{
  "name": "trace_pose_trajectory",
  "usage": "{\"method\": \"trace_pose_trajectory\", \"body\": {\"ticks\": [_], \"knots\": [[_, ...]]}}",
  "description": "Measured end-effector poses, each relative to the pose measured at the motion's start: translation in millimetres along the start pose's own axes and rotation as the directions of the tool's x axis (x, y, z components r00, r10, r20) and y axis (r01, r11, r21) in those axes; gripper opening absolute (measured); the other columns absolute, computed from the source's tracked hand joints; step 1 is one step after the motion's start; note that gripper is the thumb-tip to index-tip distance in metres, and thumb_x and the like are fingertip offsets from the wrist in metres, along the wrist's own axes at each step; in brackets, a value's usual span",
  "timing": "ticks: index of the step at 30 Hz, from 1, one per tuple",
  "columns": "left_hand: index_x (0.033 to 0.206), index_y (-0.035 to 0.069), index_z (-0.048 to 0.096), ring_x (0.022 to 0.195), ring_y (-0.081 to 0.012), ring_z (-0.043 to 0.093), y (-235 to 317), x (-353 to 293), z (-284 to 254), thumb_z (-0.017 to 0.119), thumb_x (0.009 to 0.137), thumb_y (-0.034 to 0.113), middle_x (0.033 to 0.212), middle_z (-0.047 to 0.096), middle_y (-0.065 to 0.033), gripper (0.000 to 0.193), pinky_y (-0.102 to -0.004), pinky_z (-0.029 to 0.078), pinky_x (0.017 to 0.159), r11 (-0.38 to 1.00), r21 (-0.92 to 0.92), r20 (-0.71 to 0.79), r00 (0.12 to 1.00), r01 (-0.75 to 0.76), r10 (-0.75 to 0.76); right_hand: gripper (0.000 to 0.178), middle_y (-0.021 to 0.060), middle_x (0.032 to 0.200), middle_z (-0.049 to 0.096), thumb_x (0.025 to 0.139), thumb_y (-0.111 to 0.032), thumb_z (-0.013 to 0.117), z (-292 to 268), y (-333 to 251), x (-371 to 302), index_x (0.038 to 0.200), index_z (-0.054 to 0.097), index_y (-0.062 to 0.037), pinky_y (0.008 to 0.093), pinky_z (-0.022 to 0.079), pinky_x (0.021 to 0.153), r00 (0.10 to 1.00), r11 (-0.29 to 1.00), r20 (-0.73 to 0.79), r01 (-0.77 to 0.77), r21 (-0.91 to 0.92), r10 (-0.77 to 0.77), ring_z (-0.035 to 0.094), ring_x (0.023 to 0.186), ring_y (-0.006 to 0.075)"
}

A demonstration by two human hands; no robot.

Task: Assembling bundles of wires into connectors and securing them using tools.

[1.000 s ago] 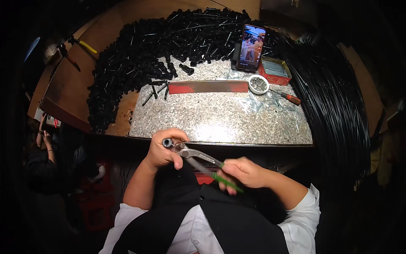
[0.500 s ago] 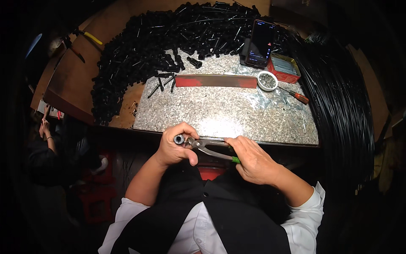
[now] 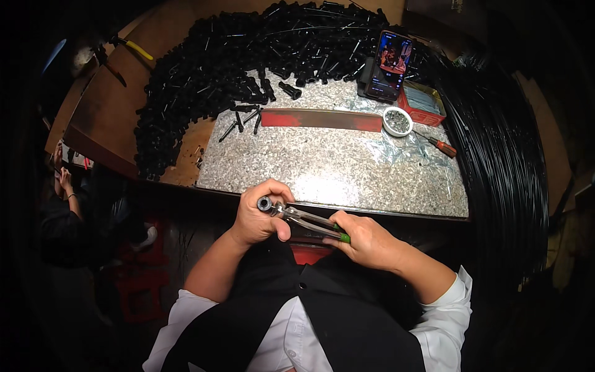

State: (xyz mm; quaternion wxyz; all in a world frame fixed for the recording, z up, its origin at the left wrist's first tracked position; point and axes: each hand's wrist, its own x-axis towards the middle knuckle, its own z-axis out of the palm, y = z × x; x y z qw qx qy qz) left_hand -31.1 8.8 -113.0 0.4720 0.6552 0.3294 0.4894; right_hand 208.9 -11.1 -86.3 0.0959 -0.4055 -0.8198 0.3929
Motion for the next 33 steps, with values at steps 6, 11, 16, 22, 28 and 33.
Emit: {"method": "trace_pose_trajectory", "body": {"ticks": [6,11,16,22,28,33], "knots": [[0.098,0.002,0.055,0.058,0.0005,0.037,-2,-4,0,0.082,0.052,0.047,0.063,0.045,0.0088,0.07,-0.0144,0.031,0.054,0.997,0.025,-0.029,0.997,0.069,-0.068,0.026,0.0177,0.082,0.059,0.08,-0.01,0.066,4,10,0,0.097,0.048,-0.0026,0.0442,0.048,0.063,0.985,0.969,-0.152,0.039,-0.245,-0.078,0.06,0.077,0.0386],[0.105,0.001,0.051,0.056,0.0,0.034,-11,-4,4,0.083,0.055,0.041,0.057,0.037,0.009,0.072,-0.0161,0.029,0.051,0.999,0.011,-0.08,0.995,0.053,-0.052,0.022,0.0152,0.078,0.055,0.076,-0.004,0.066,-3,15,1,0.091,0.049,-0.0036,0.0423,0.045,0.058,0.922,0.928,-0.345,0.038,-0.372,-0.176,0.058,0.07,0.0354],[0.111,-0.001,0.046,0.051,-0.0008,0.036,-6,-8,4,0.084,0.057,0.037,0.056,0.036,0.0079,0.076,-0.017,0.029,0.048,0.988,-0.096,-0.118,0.985,0.117,-0.128,0.022,0.0135,0.075,0.055,0.075,0.004,0.06,-49,31,9,0.091,0.049,-0.0051,0.0436,0.044,0.058,0.746,0.824,-0.568,-0.047,-0.565,-0.347,0.058,0.068,0.0361],[0.108,0.003,0.049,0.049,-0.0003,0.033,-3,-9,10,0.087,0.057,0.031,0.052,0.035,0.0075,0.07,-0.0168,0.025,0.047,0.99,-0.127,-0.12,0.99,0.055,-0.07,0.019,0.0212,0.08,0.064,0.074,-0.004,0.058,-111,67,38,0.092,0.057,-0.0053,0.0491,0.047,0.069,0.77,0.755,-0.634,-0.456,-0.471,0.07,0.06,0.078,0.0409],[0.113,-0.001,0.042,0.049,-0.0024,0.039,0,-11,11,0.085,0.056,0.037,0.055,0.039,0.0065,0.081,-0.0177,0.031,0.047,0.986,-0.132,-0.085,0.99,0.104,-0.116,0.017,0.0224,0.081,0.064,0.073,-0.007,0.056,-140,93,71,0.088,0.064,-0.0018,0.0479,0.049,0.075,0.776,0.686,-0.612,-0.529,-0.5,0.153,0.063,0.082,0.0383],[0.114,-0.001,0.041,0.049,-0.0027,0.039,1,-13,10,0.085,0.057,0.036,0.055,0.039,0.0063,0.08,-0.0179,0.032,0.047,0.988,-0.119,-0.086,0.99,0.099,-0.109,0.021,0.0217,0.096,0.065,0.078,-0.01,0.052,-144,97,89,0.09,0.067,-0.001,0.0433,0.051,0.078,0.815,0.636,-0.524,-0.545,-0.546,0.247,0.064,0.092,0.0351]]}}
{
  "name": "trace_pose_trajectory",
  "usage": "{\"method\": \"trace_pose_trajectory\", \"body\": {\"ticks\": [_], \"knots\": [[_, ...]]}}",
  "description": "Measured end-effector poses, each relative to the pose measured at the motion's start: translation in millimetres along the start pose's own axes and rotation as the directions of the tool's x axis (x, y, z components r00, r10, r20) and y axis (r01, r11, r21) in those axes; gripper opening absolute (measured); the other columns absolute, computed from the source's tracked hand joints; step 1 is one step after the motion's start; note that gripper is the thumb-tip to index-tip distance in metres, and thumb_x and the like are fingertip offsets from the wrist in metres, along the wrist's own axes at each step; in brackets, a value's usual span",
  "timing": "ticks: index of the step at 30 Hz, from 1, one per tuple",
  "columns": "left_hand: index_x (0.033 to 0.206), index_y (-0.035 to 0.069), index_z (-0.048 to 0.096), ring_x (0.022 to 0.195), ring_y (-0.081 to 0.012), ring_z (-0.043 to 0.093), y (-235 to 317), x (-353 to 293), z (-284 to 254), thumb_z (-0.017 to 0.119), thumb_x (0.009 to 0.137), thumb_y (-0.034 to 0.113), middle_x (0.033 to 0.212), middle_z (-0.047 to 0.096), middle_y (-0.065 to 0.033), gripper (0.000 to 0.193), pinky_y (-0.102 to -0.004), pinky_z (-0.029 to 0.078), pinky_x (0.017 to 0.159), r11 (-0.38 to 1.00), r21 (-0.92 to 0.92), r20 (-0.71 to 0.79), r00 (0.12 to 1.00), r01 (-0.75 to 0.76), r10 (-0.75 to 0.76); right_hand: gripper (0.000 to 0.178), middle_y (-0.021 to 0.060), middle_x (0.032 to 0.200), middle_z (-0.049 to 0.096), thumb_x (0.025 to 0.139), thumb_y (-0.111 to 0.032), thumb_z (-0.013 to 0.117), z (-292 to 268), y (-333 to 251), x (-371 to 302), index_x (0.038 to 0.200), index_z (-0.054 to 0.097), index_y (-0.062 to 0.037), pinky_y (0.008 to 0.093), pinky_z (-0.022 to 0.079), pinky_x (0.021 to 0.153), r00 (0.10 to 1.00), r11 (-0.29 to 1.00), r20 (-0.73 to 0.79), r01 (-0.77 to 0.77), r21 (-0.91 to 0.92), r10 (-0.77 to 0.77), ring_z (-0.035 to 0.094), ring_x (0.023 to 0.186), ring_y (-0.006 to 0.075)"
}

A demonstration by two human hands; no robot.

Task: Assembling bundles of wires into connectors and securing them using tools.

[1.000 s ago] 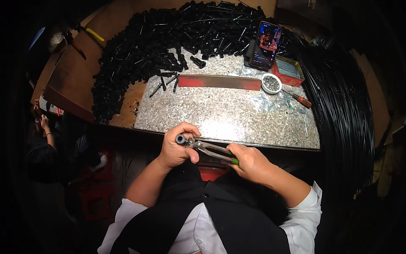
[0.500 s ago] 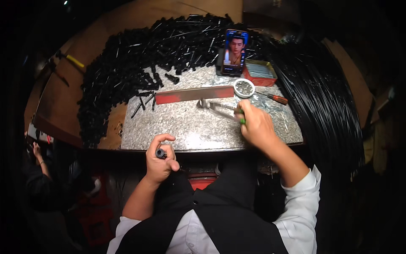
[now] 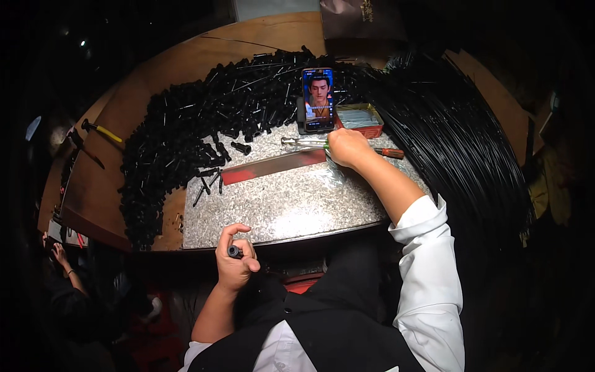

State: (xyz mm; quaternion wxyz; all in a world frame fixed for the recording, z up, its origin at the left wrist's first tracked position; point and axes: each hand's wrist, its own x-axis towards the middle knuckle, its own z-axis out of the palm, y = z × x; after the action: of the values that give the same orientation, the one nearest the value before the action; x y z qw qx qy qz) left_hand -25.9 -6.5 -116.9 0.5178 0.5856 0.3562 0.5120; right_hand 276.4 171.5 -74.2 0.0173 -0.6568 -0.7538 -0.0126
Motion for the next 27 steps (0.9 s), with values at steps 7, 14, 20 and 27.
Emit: {"method": "trace_pose_trajectory", "body": {"ticks": [7,14,20,27], "knots": [[0.115,0.0,0.041,0.049,-0.0029,0.039,-3,0,-2,0.086,0.057,0.032,0.055,0.039,0.0065,0.08,-0.0178,0.032,0.047,1.0,0.0,0.018,1.0,0.016,-0.016,0.021,0.0223,0.092,0.065,0.078,-0.01,0.053,1,-1,3,0.094,0.065,-0.0024,0.0449,0.05,0.079,1.0,1.0,0.017,-0.004,0.024,0.003,0.063,0.089,0.0366],[0.116,0.0,0.041,0.049,-0.003,0.04,-5,1,-2,0.088,0.058,0.025,0.055,0.039,0.0064,0.078,-0.0179,0.032,0.047,1.0,-0.007,0.026,0.999,0.022,-0.022,0.022,0.0204,0.094,0.066,0.079,-0.012,0.053,5,1,7,0.093,0.067,-0.003,0.043,0.051,0.079,1.0,1.0,0.009,-0.006,0.02,0.006,0.064,0.09,0.0349],[0.115,0.001,0.042,0.049,-0.0031,0.04,-2,2,-3,0.088,0.058,0.023,0.055,0.039,0.0061,0.077,-0.0183,0.033,0.047,0.999,-0.012,-0.001,1.0,0.031,-0.031,0.026,0.0213,0.085,0.066,0.076,-0.022,0.061,-2,2,-1,0.093,0.065,-0.0025,0.0448,0.05,0.077,0.999,0.998,-0.048,-0.001,0.061,0.004,0.064,0.086,0.036],[0.116,0.001,0.041,0.049,-0.003,0.041,-5,2,-1,0.088,0.059,0.024,0.054,0.04,0.0058,0.077,-0.0179,0.033,0.047,1.0,0.01,-0.01,1.0,0.007,-0.007,0.021,0.0212,0.083,0.065,0.077,-0.017,0.061,7,12,-11,0.091,0.063,-0.0012,0.0438,0.049,0.076,0.978,0.987,-0.199,-0.023,0.157,0.054,0.063,0.083,0.0354]]}}
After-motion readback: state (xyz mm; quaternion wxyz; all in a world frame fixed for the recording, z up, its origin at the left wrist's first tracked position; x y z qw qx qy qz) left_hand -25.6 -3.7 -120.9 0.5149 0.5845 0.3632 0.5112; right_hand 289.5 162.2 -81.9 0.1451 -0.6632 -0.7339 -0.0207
